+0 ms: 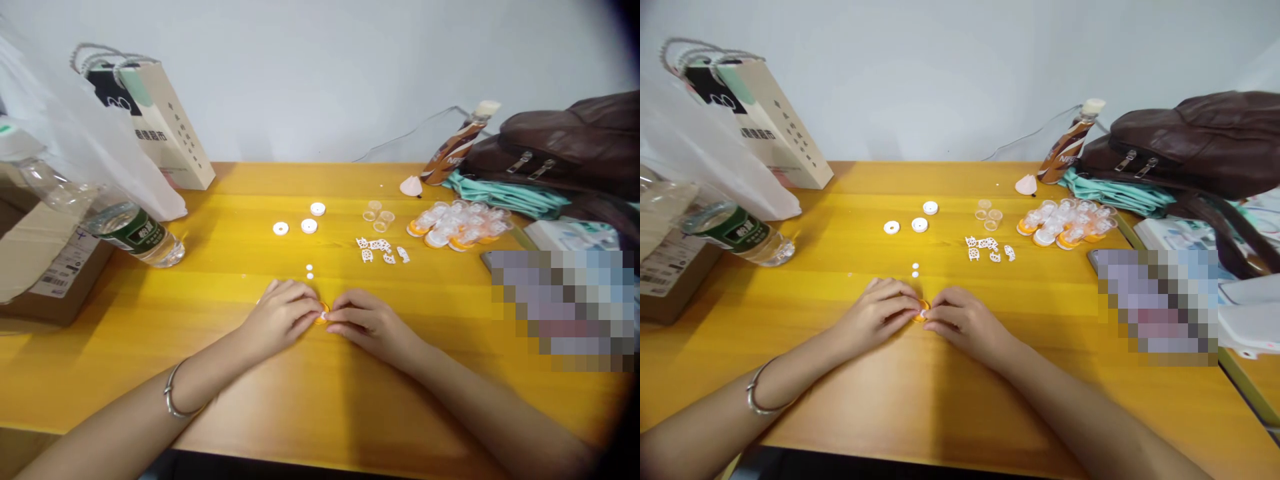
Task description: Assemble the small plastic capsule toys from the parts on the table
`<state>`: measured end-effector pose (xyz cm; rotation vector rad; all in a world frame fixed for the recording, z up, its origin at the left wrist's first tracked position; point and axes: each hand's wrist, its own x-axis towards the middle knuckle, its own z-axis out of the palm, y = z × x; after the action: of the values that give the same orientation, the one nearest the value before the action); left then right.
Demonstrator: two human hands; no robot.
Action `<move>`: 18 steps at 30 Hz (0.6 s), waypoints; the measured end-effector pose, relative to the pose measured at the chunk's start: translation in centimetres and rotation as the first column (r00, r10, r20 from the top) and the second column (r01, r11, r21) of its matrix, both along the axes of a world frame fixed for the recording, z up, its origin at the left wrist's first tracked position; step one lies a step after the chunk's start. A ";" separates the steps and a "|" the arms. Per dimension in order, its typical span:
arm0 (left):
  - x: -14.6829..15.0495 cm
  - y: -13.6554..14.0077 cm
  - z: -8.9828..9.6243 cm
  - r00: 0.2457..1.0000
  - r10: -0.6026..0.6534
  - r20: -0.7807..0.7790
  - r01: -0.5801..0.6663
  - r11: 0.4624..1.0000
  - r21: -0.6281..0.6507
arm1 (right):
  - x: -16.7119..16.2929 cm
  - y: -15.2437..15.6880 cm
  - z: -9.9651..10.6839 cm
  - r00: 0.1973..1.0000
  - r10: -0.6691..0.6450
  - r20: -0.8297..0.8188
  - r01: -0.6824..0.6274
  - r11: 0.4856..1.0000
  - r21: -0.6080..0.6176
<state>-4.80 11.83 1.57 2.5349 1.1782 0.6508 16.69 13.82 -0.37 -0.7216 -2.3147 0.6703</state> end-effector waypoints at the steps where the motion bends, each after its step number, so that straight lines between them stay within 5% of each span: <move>1: 0.0 0.0 0.1 1.000 0.002 0.003 -0.002 1.000 0.001 | 0.0 0.0 0.0 1.000 -0.011 -0.027 0.010 0.999 -0.043; 5: 0.1 -0.2 0.5 0.999 0.020 0.050 -0.021 1.000 0.016 | -0.5 -0.4 -0.1 0.982 -0.133 -0.136 0.084 0.944 -0.319; 10: 0.2 -0.6 0.7 0.987 0.002 0.160 -0.013 0.998 0.066 | -2.0 -1.7 -0.1 0.913 -0.174 -0.368 -0.140 0.715 -0.685; 13: 0.3 -0.7 0.8 0.983 0.006 0.183 -0.022 0.996 0.085 | -2.6 -2.0 0.0 0.876 -0.227 -0.426 -0.199 0.635 -0.747; 18: 0.1 -0.8 1.0 0.974 0.033 0.224 -0.048 0.997 0.060 | -2.6 -1.9 -0.1 0.851 -0.265 -0.455 -0.203 0.632 -0.748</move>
<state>-4.71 11.06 2.58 2.4168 1.1488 0.9707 14.10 11.96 -0.48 -0.7962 -1.4126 1.6832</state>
